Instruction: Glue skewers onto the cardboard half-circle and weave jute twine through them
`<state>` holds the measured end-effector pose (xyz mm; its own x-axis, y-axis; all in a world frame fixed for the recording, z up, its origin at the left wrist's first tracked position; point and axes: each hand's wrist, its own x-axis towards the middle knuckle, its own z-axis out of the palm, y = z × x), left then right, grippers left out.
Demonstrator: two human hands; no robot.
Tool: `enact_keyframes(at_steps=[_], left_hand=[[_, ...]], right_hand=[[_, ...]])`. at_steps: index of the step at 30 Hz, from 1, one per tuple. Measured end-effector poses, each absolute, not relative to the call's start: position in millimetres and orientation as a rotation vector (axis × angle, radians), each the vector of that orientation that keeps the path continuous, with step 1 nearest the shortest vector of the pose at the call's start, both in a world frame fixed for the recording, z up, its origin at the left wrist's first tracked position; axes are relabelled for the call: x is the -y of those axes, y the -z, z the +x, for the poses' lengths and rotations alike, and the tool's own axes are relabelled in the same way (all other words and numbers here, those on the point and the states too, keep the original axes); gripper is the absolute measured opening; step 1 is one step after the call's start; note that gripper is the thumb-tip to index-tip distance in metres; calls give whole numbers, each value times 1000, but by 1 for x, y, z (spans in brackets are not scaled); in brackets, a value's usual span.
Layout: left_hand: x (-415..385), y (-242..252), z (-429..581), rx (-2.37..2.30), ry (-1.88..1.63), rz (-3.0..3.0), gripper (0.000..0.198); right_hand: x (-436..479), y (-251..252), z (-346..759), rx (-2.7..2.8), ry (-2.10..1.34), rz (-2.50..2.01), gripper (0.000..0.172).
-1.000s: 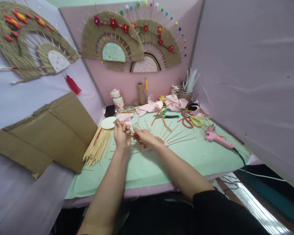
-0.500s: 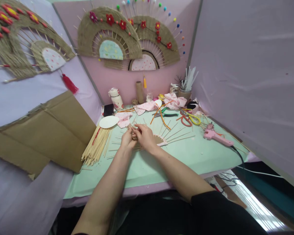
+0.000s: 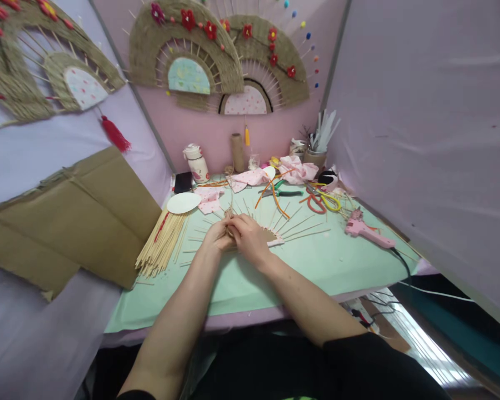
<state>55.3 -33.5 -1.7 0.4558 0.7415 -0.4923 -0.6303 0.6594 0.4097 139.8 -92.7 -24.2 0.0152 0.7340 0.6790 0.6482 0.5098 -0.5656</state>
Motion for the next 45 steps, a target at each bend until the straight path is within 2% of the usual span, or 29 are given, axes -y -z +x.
enact_keyframes(at_steps=[4, 15, 24, 34, 38, 45], left_hand=[[30, 4, 54, -630, -898, 155, 38], [30, 5, 50, -637, -1045, 260, 36], [38, 4, 58, -607, -1156, 334, 35], [29, 1, 53, -577, -1112, 101, 35], [31, -3, 47, -494, -1084, 122, 36], [38, -18, 42, -438, -1096, 231, 36]], right_hand=[[95, 28, 141, 1631, -157, -1232, 6], [100, 24, 140, 1596, -178, -1147, 7], [94, 23, 136, 1484, -190, -1249, 8], [95, 29, 143, 1662, -103, -1172, 17], [98, 23, 144, 1631, -189, -1098, 15], [101, 16, 149, 1506, -140, -1062, 12]])
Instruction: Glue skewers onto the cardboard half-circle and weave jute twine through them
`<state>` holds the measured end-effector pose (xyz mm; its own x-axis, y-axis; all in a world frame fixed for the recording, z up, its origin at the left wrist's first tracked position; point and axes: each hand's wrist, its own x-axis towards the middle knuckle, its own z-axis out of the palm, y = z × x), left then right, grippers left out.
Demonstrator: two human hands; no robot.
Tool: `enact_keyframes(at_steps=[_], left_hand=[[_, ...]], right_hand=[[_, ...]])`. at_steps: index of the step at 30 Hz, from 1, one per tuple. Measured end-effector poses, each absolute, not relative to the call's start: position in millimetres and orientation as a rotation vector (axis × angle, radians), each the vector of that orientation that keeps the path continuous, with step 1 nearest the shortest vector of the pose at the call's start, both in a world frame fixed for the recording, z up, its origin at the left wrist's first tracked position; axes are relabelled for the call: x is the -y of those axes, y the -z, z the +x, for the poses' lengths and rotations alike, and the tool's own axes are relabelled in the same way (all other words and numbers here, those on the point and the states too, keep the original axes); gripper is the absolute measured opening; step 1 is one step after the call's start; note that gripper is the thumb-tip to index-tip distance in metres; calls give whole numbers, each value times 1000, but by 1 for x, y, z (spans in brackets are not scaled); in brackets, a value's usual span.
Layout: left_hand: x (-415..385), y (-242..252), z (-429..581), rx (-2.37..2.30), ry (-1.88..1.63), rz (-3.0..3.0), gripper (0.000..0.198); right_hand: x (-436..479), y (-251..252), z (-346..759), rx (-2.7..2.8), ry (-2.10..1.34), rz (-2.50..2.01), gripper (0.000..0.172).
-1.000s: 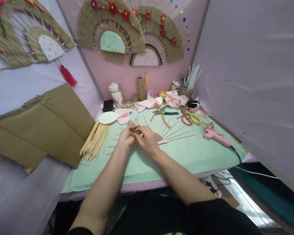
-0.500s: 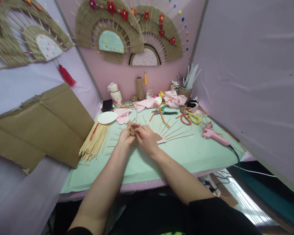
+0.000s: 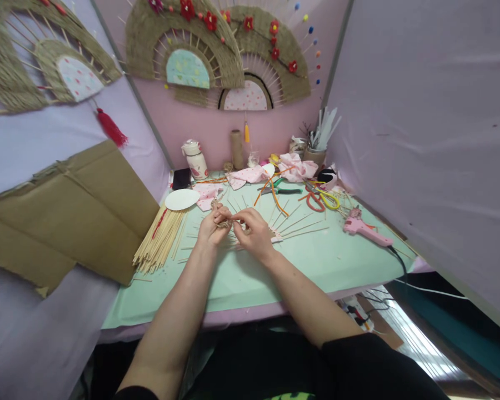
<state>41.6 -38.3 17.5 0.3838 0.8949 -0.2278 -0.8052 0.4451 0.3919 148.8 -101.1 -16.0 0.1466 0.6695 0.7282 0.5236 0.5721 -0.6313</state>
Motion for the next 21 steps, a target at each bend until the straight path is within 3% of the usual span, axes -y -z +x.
enact_keyframes(at_steps=[12, 17, 21], left_hand=[[43, -15, 44, -397, -959, 497, 31], [47, -13, 43, -443, -777, 683, 32], [47, -15, 41, -462, -736, 761, 33]], right_hand=[[94, 17, 154, 1314, -264, -1130, 11], [63, 4, 177, 1447, -384, -1133, 28], [42, -6, 192, 1694, -432, -1089, 17]])
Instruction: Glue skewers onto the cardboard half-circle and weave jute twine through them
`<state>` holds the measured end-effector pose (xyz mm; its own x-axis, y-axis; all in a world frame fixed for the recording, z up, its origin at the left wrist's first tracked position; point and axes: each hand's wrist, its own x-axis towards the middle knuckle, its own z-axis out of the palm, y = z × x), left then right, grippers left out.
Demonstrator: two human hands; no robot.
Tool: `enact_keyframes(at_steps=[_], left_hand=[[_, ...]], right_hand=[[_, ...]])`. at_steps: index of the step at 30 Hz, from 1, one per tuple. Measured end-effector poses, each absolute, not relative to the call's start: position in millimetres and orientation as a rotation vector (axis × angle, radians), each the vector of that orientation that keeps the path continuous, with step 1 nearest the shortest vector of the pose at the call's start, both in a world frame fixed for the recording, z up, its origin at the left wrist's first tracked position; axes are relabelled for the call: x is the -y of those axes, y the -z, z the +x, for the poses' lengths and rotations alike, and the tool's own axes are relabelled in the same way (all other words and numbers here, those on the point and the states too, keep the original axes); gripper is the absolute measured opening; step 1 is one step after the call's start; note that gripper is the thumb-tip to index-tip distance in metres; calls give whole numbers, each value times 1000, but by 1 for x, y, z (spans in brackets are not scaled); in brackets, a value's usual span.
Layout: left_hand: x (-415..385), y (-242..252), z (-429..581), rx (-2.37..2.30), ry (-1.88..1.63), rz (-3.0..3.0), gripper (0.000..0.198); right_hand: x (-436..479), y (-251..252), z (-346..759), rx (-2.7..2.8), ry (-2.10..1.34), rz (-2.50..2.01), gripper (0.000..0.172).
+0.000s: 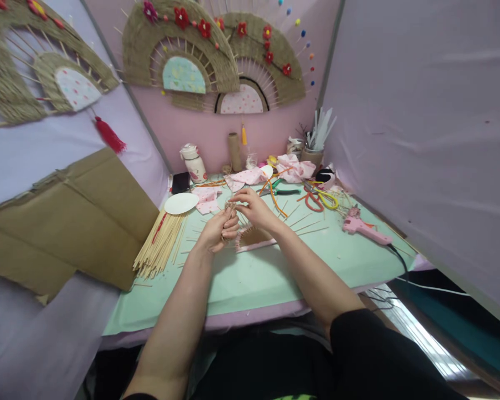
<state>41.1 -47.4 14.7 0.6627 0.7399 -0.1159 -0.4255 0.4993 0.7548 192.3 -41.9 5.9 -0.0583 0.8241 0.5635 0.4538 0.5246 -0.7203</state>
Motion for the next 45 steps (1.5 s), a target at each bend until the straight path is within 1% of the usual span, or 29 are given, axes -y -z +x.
enact_keyframes(at_steps=[3, 7, 14, 19, 24, 33, 45], left_hand=[[47, -17, 40, -490, -719, 790, 32], [47, -15, 43, -577, -794, 802, 34], [47, -7, 50, -664, -886, 888, 31], [46, -8, 51, -645, -916, 945, 36], [45, -5, 53, -608, -953, 1040, 44], [47, -1, 53, -548, -959, 1183, 47], [48, -3, 51, -531, -890, 1147, 40]], right_hand=[[40, -8, 198, 1707, -447, -1064, 9], [47, -9, 202, 1567, -600, -1067, 12], [53, -7, 203, 1393, -788, -1080, 20], [58, -9, 200, 1322, -957, -1049, 25], [61, -12, 193, 1274, -951, -1061, 28], [60, -9, 186, 1133, -1020, -1006, 27], [59, -8, 188, 1173, -1012, -1014, 27]])
